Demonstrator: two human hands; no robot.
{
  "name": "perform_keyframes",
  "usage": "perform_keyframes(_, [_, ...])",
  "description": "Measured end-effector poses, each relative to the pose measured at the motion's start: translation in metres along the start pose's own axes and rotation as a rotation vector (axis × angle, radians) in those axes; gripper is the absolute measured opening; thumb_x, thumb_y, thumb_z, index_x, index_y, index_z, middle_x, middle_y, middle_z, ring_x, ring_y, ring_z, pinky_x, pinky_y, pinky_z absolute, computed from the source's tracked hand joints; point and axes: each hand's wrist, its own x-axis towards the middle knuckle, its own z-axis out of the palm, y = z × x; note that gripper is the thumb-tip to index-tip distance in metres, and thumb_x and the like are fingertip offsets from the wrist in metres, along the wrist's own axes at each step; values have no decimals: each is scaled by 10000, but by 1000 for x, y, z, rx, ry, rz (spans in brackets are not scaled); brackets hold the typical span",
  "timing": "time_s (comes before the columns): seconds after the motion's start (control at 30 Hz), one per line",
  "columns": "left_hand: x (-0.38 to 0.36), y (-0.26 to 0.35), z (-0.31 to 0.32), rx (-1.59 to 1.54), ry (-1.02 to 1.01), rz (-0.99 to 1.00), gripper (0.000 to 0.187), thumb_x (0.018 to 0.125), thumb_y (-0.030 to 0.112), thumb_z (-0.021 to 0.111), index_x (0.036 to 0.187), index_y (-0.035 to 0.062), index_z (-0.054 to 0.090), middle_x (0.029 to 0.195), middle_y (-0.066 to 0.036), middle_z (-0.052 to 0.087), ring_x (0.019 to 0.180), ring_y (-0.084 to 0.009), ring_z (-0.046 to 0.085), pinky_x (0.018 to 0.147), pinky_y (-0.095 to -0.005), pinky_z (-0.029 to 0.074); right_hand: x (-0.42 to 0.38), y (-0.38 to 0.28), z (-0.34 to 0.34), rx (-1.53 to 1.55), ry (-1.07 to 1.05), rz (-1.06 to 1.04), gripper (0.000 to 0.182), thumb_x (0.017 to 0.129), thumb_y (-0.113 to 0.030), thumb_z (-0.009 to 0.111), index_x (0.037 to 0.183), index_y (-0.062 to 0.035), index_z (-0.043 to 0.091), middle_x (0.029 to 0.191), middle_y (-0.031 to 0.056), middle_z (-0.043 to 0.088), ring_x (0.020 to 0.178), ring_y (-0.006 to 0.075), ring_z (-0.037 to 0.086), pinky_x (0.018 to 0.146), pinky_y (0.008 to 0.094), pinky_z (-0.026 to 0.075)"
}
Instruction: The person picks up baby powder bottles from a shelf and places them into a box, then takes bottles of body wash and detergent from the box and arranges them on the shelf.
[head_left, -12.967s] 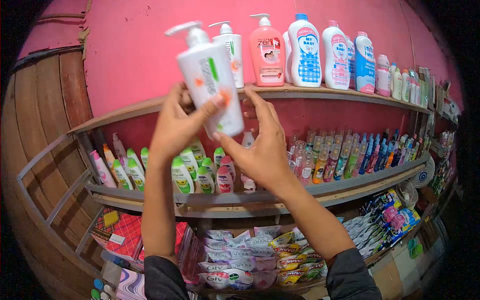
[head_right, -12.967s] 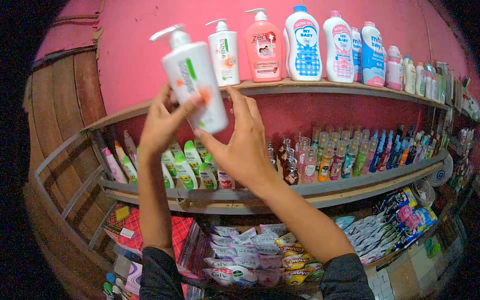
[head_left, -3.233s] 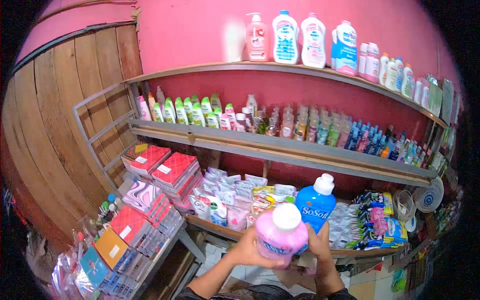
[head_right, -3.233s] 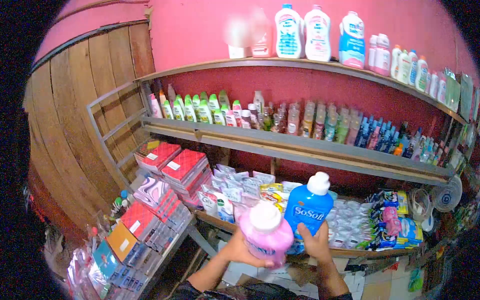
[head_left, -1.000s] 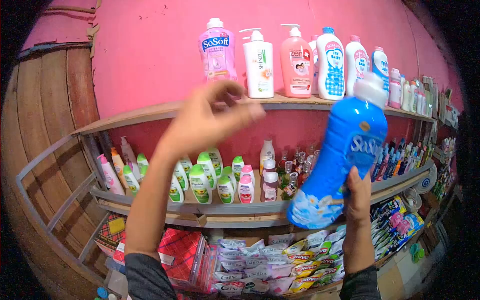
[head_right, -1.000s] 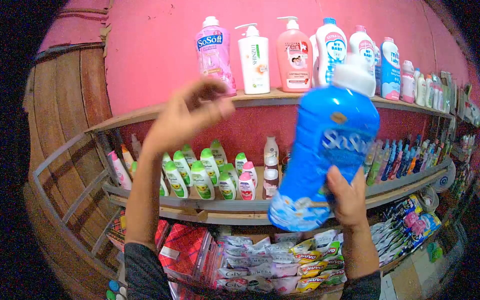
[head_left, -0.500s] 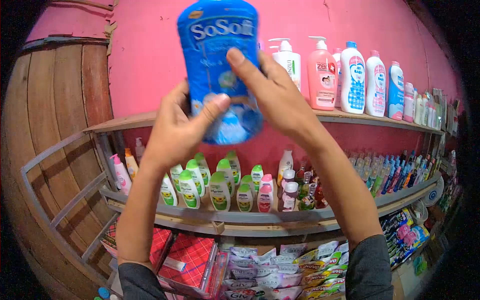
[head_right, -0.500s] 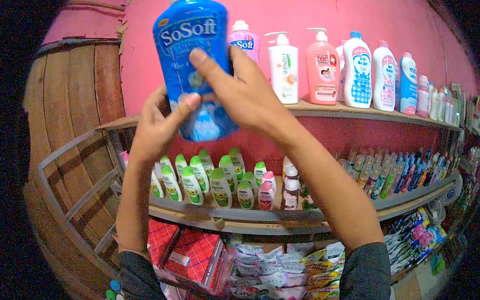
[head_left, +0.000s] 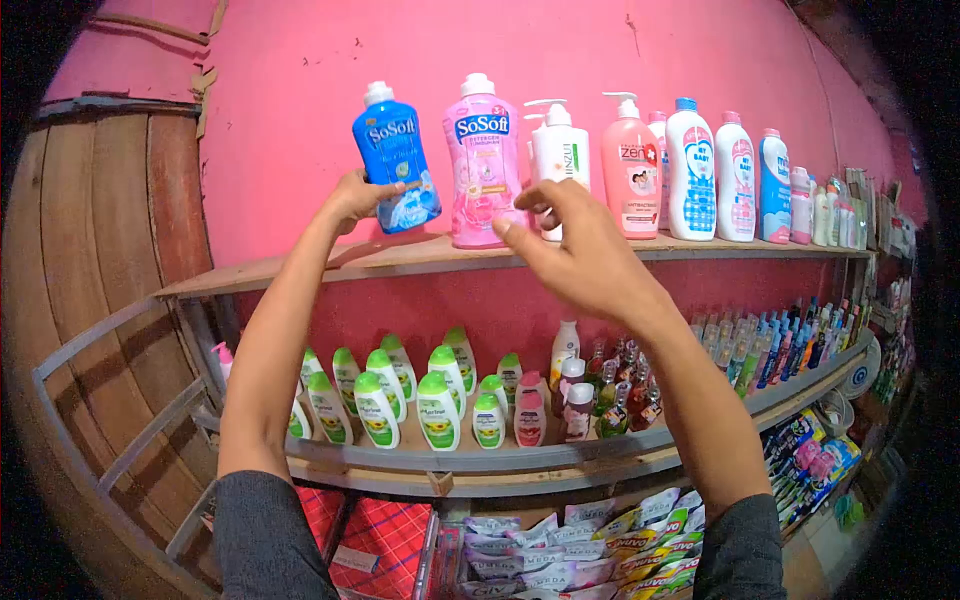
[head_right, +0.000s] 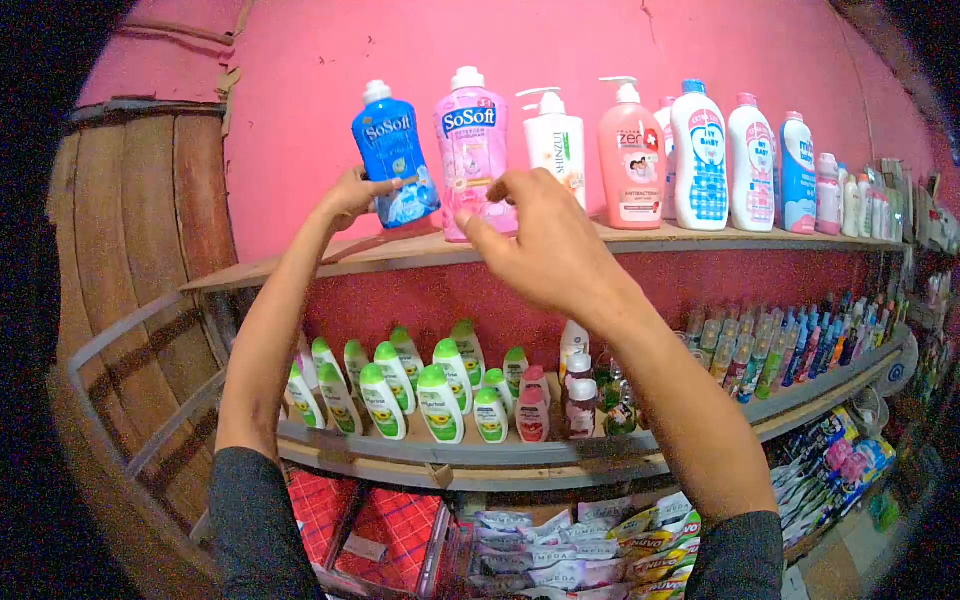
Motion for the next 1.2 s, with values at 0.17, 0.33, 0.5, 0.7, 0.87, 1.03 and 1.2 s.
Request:
perform_keyframes(0.17, [17,1,16,45,-185,-63,464,805,217,790,1186,25,607,1102,-90,668,985,-200,640,820,-393,550,-10,2,5,-130,-45,-105,427,807,-290,711,1010,68,601,942,263,584,918,413,590,831,481,481])
perform_keyframes(0.33, [33,2,36,-14,-251,-51,432,810,187,779,1168,14,610,1094,-98,665,968,-201,641,827,-404,557,-15,8,17,-258,-53,-103,434,783,-309,731,987,50,599,974,253,574,933,400,581,832,486,468])
perform_keyframes(0.5, [45,1,47,-4,-324,-89,441,805,194,788,1182,38,622,1127,-88,668,1016,-211,630,863,-426,524,-17,15,20,-282,-74,-103,441,781,-324,732,972,51,600,979,250,574,955,387,573,844,477,456])
perform_keyframes(0.7, [54,-11,42,-142,-417,-81,420,821,188,771,1179,42,609,1102,-78,665,996,-187,630,847,-373,533,-19,18,22,-272,-84,-105,436,784,-323,730,972,49,602,976,250,576,967,390,568,847,479,451])
perform_keyframes(0.87, [48,-1,35,40,-508,-248,385,856,120,716,1197,16,572,1109,-89,644,945,-181,642,857,-355,555,-22,20,31,-328,-62,-112,441,793,-341,721,999,33,610,978,248,586,979,386,567,870,481,434])
perform_keyframes(1.03, [49,-6,38,56,-503,-248,367,870,86,692,1196,-14,556,1103,-105,638,913,-195,656,861,-370,573,-23,22,38,-364,-70,-108,466,821,-390,684,1043,15,626,985,243,598,982,379,569,885,484,422])
perform_keyframes(1.2, [53,-14,40,25,-485,-221,368,873,82,685,1194,-41,553,1086,-111,638,911,-210,664,868,-384,572,-24,14,35,-398,-221,13,516,858,-416,654,1150,8,617,1121,254,588,1109,380,527,977,479,376])
